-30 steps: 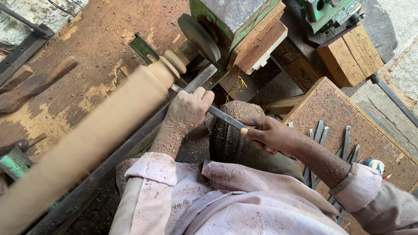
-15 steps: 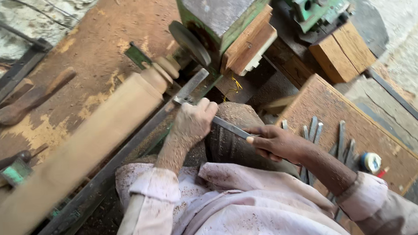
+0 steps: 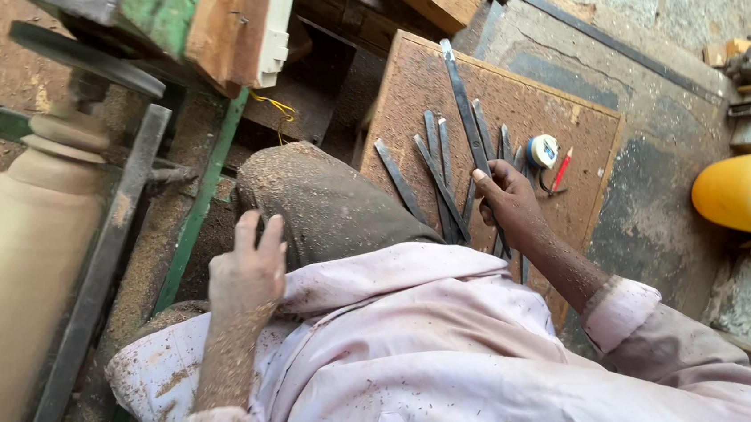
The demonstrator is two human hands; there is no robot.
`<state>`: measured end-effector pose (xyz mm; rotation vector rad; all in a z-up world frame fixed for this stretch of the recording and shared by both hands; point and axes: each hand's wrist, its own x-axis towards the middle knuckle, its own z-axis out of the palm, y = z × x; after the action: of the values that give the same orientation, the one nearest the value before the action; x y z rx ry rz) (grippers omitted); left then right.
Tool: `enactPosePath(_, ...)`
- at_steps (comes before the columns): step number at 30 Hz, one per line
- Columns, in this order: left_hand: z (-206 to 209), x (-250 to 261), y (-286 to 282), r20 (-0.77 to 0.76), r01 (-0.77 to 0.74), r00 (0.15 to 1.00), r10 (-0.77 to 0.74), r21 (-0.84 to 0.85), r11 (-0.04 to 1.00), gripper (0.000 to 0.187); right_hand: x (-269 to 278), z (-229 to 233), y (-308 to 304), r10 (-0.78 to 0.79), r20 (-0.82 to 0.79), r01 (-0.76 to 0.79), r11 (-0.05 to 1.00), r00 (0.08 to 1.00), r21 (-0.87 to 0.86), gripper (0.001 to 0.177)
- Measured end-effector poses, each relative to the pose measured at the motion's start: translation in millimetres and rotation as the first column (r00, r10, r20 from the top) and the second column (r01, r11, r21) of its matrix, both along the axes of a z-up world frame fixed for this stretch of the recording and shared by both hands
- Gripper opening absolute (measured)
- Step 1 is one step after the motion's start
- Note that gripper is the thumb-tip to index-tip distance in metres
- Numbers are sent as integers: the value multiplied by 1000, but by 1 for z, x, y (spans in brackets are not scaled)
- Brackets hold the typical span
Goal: The person uses a chisel to shape a cylindrical wooden piece mounted on a lathe. They hold the tool with both hands, applying pressure to carve the spinning wood, creating a series of grooves and decorative rings. Wood shavings are produced and fall onto the workbench and the person's clothing.
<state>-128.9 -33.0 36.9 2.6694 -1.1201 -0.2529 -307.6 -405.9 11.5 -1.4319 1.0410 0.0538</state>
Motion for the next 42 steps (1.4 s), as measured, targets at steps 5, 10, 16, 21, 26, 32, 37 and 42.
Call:
enactPosePath(5, -8, -27, 29, -73, -98, 992, 98, 4, 995, 46, -22, -39, -6, 59, -167, -85, 984, 984, -158, 26)
enactPosePath(10, -31, -50, 58, -238, -127, 955, 178, 212, 969, 30, -15, -24, -14, 322, -422, -518, 676, 847, -524, 34)
enactPosePath(16, -60, -76, 82, -411, -123, 863, 294, 392, 912, 35, 14, 3, 12, 453, -544, -707, 501, 706, -500, 34)
enactPosePath(21, -54, -91, 128, -399, -158, 848, 348, 436, 886, 37, 25, 5, 37, 464, -584, -746, 389, 666, -541, 37)
enactPosePath(26, -78, -82, 107, -399, -146, 855, 330, 426, 893, 39, 22, -8, 31, 436, -487, -652, 443, 757, -616, 27)
enactPosePath(32, -118, -70, 103, -383, -157, 867, 317, 394, 905, 42, 22, -13, 36, 379, -581, -694, 376, 720, -614, 23)
enactPosePath(37, -194, -49, 138, -341, -122, 929, 144, 86, 989, 60, 21, -4, 37, 440, -449, -622, 436, 778, -650, 18)
enactPosePath(42, -205, -42, 114, -173, -299, 947, 269, -182, 937, 26, 40, 35, 40, 453, -273, -528, 712, 849, -462, 22)
